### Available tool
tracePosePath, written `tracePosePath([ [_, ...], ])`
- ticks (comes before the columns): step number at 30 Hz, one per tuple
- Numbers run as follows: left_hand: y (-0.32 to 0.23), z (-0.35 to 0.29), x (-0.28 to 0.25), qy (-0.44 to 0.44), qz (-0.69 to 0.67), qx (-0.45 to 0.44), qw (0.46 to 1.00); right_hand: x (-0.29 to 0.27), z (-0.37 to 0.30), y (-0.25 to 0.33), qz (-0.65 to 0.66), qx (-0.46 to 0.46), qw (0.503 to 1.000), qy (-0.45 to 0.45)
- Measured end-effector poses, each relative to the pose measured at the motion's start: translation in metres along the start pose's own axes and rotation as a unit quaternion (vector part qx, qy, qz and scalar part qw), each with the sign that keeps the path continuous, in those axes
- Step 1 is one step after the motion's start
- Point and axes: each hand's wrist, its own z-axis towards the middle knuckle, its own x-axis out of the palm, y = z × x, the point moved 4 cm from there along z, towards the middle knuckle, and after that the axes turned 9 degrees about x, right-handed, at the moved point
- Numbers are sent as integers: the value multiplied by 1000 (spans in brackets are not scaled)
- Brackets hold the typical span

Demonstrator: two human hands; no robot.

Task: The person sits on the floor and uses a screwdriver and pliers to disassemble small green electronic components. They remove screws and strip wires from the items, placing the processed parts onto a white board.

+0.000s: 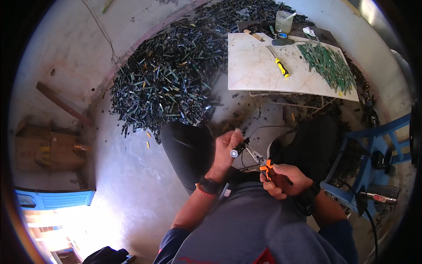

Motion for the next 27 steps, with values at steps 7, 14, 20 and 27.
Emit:
tracePosePath([
  [7, -32, 13, 9, 81, 8, 121, 989, 1, 7, -11, 21, -8, 999, 24],
  [14, 1, 0, 16, 14, 20, -51, 998, 8, 16, -12, 47, -71, 996, 4],
  [20, 49, 5, 7, 57, 48, -51, 996, 4, 19, -12, 11, -101, 993, -64],
  [27, 31, 8, 26, 67, -202, 6, 977, 0, 15, 7, -337, -205, 882, -258],
])
